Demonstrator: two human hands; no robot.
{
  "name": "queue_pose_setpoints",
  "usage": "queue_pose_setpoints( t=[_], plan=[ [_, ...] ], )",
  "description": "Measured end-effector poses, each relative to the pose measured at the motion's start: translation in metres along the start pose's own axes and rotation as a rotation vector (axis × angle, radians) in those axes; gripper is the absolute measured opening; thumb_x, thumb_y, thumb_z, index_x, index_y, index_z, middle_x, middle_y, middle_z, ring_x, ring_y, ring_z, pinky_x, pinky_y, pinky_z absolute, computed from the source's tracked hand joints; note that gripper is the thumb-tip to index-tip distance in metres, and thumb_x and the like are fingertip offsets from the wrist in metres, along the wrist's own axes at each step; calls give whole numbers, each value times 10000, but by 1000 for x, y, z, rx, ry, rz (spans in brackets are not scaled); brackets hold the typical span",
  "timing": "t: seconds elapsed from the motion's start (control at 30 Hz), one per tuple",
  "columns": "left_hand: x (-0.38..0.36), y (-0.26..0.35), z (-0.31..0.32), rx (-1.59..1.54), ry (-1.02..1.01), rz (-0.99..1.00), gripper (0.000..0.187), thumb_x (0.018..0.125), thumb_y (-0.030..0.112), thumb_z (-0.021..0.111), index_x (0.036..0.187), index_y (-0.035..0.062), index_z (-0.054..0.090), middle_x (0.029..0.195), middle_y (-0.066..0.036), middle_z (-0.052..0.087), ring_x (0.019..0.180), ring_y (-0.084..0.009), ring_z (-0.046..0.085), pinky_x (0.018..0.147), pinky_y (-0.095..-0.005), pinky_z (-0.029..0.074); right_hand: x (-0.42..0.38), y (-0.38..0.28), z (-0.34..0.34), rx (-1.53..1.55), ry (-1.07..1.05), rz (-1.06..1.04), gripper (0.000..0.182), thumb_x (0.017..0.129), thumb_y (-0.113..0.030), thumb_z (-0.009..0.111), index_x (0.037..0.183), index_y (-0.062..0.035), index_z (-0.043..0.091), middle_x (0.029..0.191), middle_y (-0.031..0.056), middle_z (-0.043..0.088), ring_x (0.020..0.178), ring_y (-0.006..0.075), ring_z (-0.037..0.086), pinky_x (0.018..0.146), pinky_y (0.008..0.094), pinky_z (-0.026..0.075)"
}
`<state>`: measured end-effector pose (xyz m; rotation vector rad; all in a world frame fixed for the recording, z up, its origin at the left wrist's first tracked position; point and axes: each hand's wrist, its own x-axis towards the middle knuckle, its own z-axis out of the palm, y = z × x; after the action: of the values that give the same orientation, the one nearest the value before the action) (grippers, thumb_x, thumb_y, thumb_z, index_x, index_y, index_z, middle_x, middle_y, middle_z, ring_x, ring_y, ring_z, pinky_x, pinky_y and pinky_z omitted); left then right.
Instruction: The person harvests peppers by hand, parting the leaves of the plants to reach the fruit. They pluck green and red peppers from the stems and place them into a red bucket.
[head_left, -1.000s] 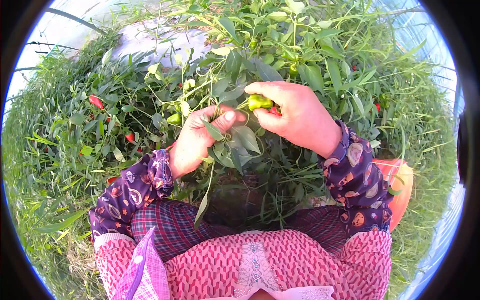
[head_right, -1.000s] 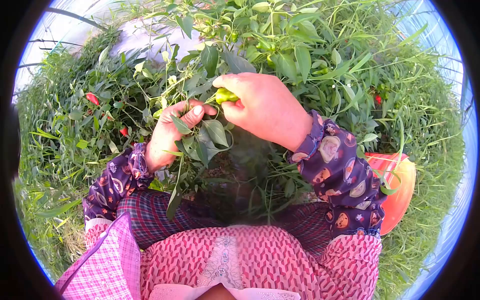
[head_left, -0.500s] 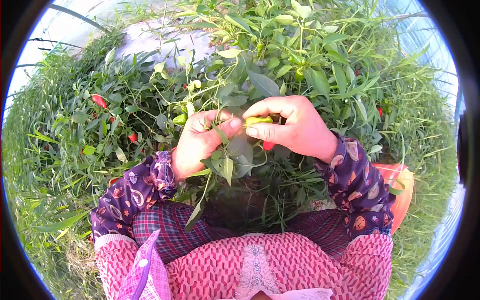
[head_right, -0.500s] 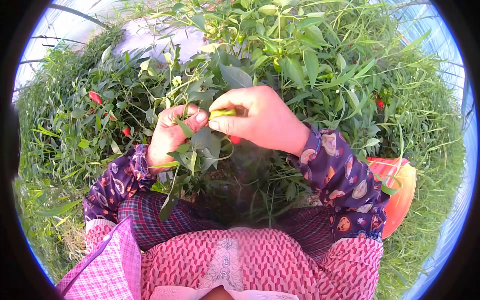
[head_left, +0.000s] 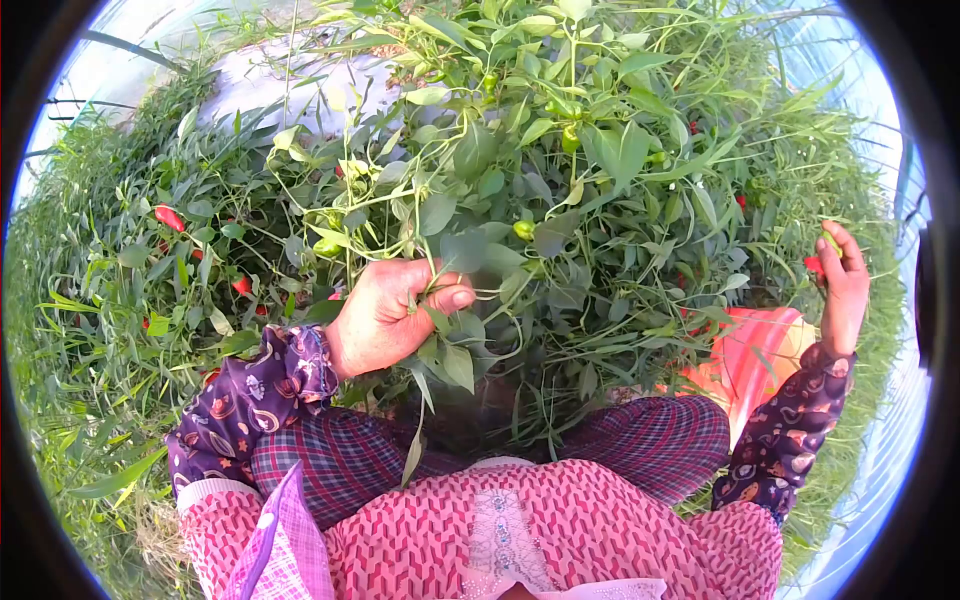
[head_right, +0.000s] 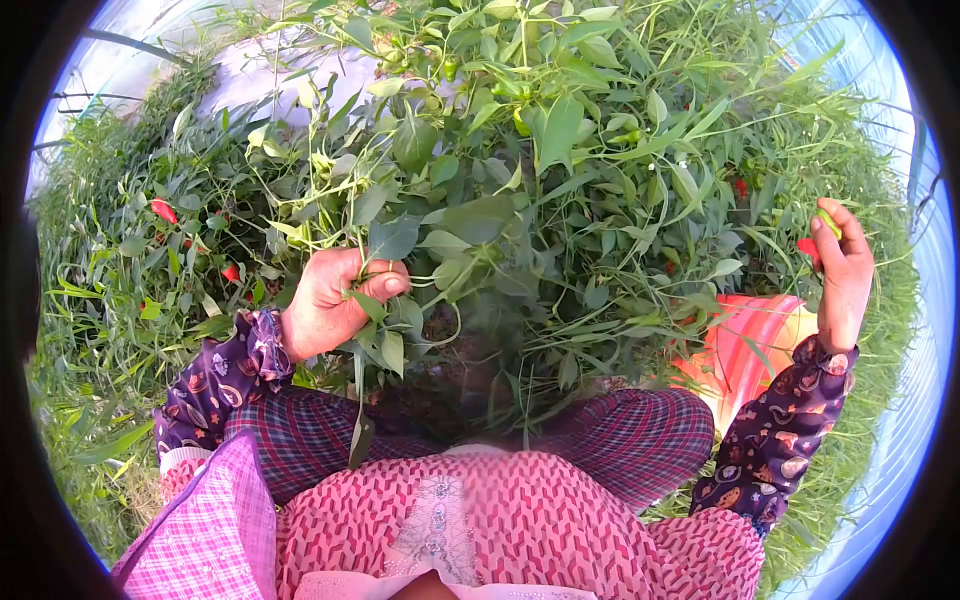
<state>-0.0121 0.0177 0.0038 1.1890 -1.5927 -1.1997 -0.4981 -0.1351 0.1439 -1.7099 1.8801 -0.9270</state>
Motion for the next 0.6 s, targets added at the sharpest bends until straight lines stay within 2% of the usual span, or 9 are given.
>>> queue_pose_setpoints(
  t=[0.03,0.17,0.23,0.27,0.33,0.47,0.5,0.53,0.6],
  plan=[
    [0,-2,1,80,8,55,148,939,167,633,921,24,665,768,-56,656,702,-142,625,654,-286,491,-1,33,-39,-208,42,47,261,912,-116,601,1160,-41,628,782,5,600,651,31,529,528,217,369],
    [-4,-14,2,225,-124,23,97,900,103,671,957,26,665,834,-91,699,769,-201,689,680,-311,521,-32,194,-180,-1000,27,106,360,818,-242,687,1080,0,637,760,163,669,690,241,652,638,350,490],
    [-3,-14,7,236,-146,-1,119,889,86,677,994,31,663,848,-105,700,788,-234,697,694,-316,530,-45,233,-204,-1280,-337,596,450,794,-330,705,1071,16,630,895,200,692,776,300,668,719,362,505],
    [0,-12,11,231,-74,94,113,870,123,699,910,43,630,750,-122,641,695,-289,646,610,-348,499,-45,220,-195,-1285,-340,590,450,794,-330,705,1071,16,630,895,200,692,776,300,668,719,362,505],
    [5,-10,14,244,-1,183,164,851,161,721,827,56,598,652,-138,581,602,-345,595,526,-380,469,-57,199,-163,-1280,-125,294,383,835,-272,685,1069,25,622,957,183,683,845,247,661,783,332,502],
    [4,-9,23,329,-64,178,178,884,219,679,849,68,591,630,-141,571,601,-351,591,525,-416,459,-32,21,-25,-224,-65,-141,176,924,-93,621,1063,14,624,993,68,647,914,137,598,822,257,473],
    [4,-8,25,365,-104,168,188,894,239,663,851,72,589,623,-142,567,602,-356,589,525,-429,452,-43,-32,17,-75,-119,-223,154,926,-69,617,1054,17,622,994,44,632,913,125,586,818,258,464],
    [4,0,23,411,-205,69,167,892,186,668,1021,81,650,745,-146,654,671,-352,630,564,-391,494,-58,-77,56,35,-230,-360,150,907,-57,632,1036,20,626,976,50,634,908,123,585,813,261,462],
    [5,-1,29,444,-216,106,169,889,226,671,974,81,651,669,-147,611,608,-367,597,529,-404,470,-75,-143,122,131,-471,-751,137,841,-18,667,972,16,647,891,71,639,849,134,598,762,273,469]
  ],
)
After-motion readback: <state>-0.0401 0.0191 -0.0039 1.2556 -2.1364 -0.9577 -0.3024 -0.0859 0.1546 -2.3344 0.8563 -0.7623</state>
